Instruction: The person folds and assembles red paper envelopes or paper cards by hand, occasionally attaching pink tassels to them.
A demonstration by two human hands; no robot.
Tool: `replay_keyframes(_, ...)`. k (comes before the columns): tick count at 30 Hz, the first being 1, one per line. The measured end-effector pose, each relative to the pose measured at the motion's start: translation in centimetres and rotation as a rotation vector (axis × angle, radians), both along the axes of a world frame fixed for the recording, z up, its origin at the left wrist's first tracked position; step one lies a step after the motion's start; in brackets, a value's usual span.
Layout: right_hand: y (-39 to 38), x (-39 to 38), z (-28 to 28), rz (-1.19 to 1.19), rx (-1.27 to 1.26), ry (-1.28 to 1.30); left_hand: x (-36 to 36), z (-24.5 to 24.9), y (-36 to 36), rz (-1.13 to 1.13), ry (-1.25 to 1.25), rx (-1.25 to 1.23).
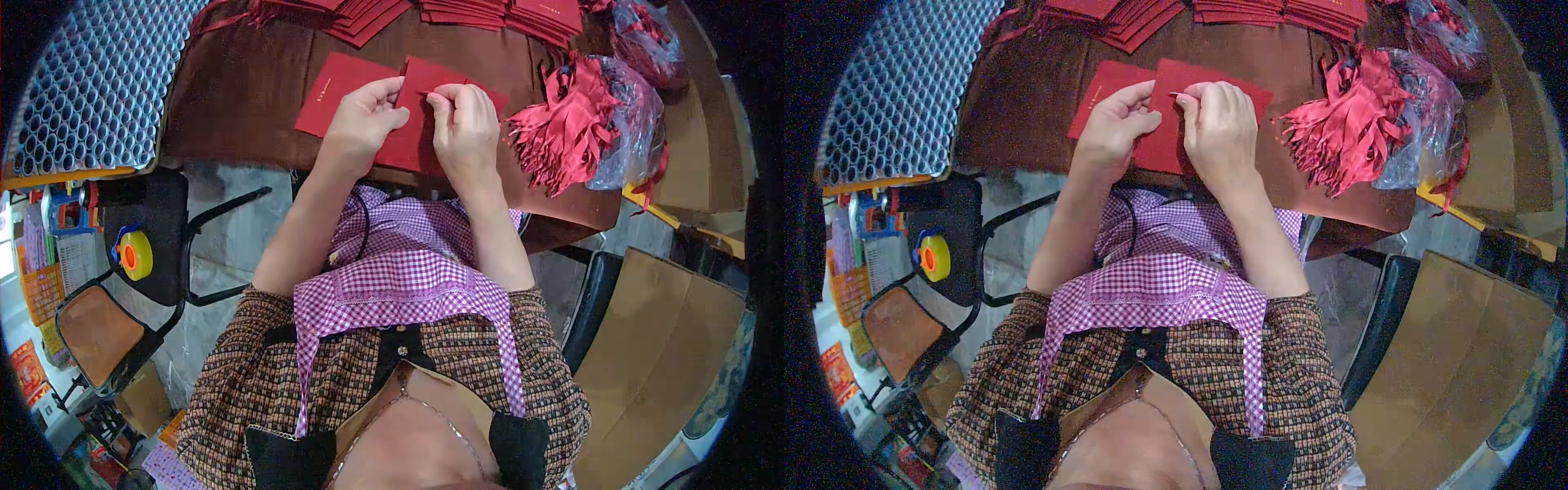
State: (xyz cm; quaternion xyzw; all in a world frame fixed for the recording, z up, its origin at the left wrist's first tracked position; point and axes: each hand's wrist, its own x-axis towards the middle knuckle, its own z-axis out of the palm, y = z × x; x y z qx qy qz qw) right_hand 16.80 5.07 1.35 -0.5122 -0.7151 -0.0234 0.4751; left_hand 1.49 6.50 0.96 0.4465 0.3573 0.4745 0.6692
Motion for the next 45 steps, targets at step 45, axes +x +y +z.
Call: replay_keyframes(45, -1.7, 0.8, 1.4, -0.052, 0.020, -0.188, 0.7, 1.7, -1.2, -0.015, 0.137, 0.000)
